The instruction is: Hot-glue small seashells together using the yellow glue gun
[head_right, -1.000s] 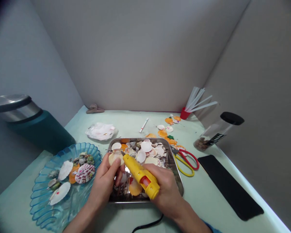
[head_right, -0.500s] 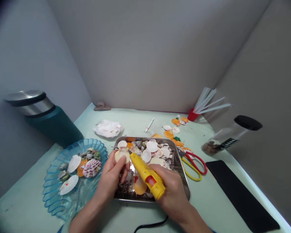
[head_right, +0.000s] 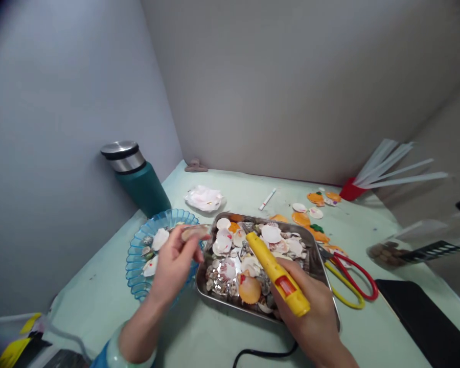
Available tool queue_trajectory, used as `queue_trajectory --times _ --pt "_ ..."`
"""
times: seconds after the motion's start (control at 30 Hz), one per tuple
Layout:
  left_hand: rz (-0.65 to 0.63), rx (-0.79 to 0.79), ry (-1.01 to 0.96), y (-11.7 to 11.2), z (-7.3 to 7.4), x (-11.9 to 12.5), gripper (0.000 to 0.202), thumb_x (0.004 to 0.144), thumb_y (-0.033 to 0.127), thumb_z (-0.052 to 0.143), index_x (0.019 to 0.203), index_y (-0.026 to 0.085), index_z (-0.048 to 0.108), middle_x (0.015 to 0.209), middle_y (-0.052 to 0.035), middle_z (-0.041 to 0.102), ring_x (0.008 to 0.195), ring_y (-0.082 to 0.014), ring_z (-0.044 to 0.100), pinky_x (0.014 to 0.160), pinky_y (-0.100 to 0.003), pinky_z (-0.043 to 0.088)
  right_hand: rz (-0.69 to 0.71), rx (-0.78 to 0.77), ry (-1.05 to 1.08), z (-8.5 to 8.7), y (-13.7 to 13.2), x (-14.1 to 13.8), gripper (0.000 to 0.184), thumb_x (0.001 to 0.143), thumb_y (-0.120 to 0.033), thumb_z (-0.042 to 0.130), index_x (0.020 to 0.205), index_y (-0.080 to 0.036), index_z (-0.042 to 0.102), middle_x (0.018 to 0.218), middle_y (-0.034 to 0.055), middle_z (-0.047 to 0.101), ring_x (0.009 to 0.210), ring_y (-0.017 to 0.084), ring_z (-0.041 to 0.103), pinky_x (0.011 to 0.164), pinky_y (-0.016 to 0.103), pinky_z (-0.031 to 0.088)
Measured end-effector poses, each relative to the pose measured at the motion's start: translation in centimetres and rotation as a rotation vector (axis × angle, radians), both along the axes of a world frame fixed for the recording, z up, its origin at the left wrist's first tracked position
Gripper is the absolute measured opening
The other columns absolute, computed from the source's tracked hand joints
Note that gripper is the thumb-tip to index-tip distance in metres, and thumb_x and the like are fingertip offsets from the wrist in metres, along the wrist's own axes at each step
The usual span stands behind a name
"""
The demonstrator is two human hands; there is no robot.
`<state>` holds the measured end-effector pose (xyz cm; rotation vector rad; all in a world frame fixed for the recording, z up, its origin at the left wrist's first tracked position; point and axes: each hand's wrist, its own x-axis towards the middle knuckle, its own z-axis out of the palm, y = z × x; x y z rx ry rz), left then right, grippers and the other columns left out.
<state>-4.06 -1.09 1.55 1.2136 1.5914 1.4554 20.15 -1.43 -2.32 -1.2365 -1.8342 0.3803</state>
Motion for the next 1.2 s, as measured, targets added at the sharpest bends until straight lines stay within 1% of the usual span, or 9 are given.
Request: queue_trajectory --times 0.1,0.2,0.3,0.37,0.5,0.63,0.83,1.03,1.2 --pt "0.164 0.031 0.293 -0.4 0.0 -4.0 0.022 0.083 0.027 0.049 0.098 0.021 0.064 0.07 -0.0004 0.066 0.062 -0.0147 0.06 0.057 -0.024 0.047 0.015 -0.002 0.004 0.1 -0.1 0.0 0.02 0.082 -0.029 0.058 0.1 -0.021 0.06 0.08 0.0022 0.067 0.058 0.016 0.062 0.052 0.022 0.049" --pt "0.303 0.142 0.663 -0.1 -0.2 -7.0 0.026 0.079 0.015 0.046 0.086 0.021 0.07 0.101 -0.0036 0.066 0.093 -0.0182 0.062 0.078 -0.027 0.047 0.018 -0.036 0.018 0.3 -0.2 -0.1 0.021 0.083 -0.03 0.058 0.102 -0.022 0.059 0.083 0.0021 0.067 0.061 0.016 0.062 0.054 0.022 0.049" --pt "0.368 0.084 0.878 0.4 -0.3 -8.0 0.031 0.08 0.015 0.045 0.09 0.024 0.073 0.103 -0.002 0.066 0.086 -0.0174 0.063 0.073 -0.027 0.046 0.015 -0.038 0.018 0.6 -0.3 -0.1 0.022 0.083 -0.03 0.058 0.102 -0.022 0.059 0.085 0.0028 0.067 0.063 0.017 0.063 0.055 0.023 0.05" --pt "0.36 0.009 0.978 0.6 -0.1 -7.9 0.033 0.083 0.018 0.043 0.097 0.025 0.072 0.104 -0.0019 0.067 0.085 -0.0186 0.064 0.068 -0.028 0.046 0.021 -0.022 0.015 0.6 -0.3 -0.1 0.021 0.083 -0.03 0.058 0.102 -0.021 0.059 0.084 0.0029 0.068 0.063 0.017 0.063 0.055 0.024 0.05" --pt "0.226 -0.155 1.183 0.1 0.3 -7.6 0.039 0.085 0.016 0.039 0.113 0.026 0.064 0.111 -0.0045 0.067 0.095 -0.0253 0.062 0.064 -0.032 0.046 0.03 0.008 0.011 0.4 -0.3 0.1 0.021 0.082 -0.029 0.058 0.102 -0.021 0.059 0.086 0.0039 0.068 0.064 0.018 0.064 0.056 0.024 0.05" --pt "0.241 -0.149 1.226 -0.9 0.6 -7.5 0.041 0.083 0.011 0.037 0.112 0.022 0.063 0.116 -0.0074 0.064 0.105 -0.0265 0.057 0.072 -0.034 0.047 0.033 0.004 -0.006 0.2 -0.3 0.3 0.024 0.082 -0.029 0.059 0.104 -0.02 0.059 0.089 0.005 0.068 0.066 0.019 0.065 0.056 0.025 0.05" --pt "0.238 -0.069 1.164 -1.7 0.7 -6.1 0.031 0.089 0.023 0.039 0.104 0.019 0.066 0.102 -0.007 0.067 0.098 -0.0245 0.057 0.08 -0.034 0.045 0.051 0.062 -0.026 0.4 -0.2 0.2 0.022 0.081 -0.026 0.059 0.103 -0.02 0.059 0.082 0.0032 0.068 0.061 0.017 0.064 0.055 0.025 0.049" --pt "0.196 -0.137 1.19 -1.4 0.4 -6.3 0.03 0.089 0.026 0.039 0.102 0.021 0.066 0.11 -0.0072 0.063 0.099 -0.024 0.057 0.073 -0.032 0.046 0.069 0.07 -0.028 0.3 -0.1 0.2 0.022 0.081 -0.025 0.058 0.103 -0.02 0.058 0.083 0.0038 0.067 0.061 0.018 0.064 0.056 0.025 0.049" --pt "0.145 -0.248 1.272 -1.4 0.3 -7.0 0.029 0.088 0.025 0.039 0.088 0.021 0.067 0.095 -0.0066 0.069 0.09 -0.0253 0.06 0.064 -0.032 0.045 0.0 -0.008 0.017 0.3 -0.3 0.1 0.023 0.081 -0.027 0.059 0.103 -0.02 0.058 0.088 0.0055 0.066 0.064 0.019 0.063 0.055 0.026 0.049"
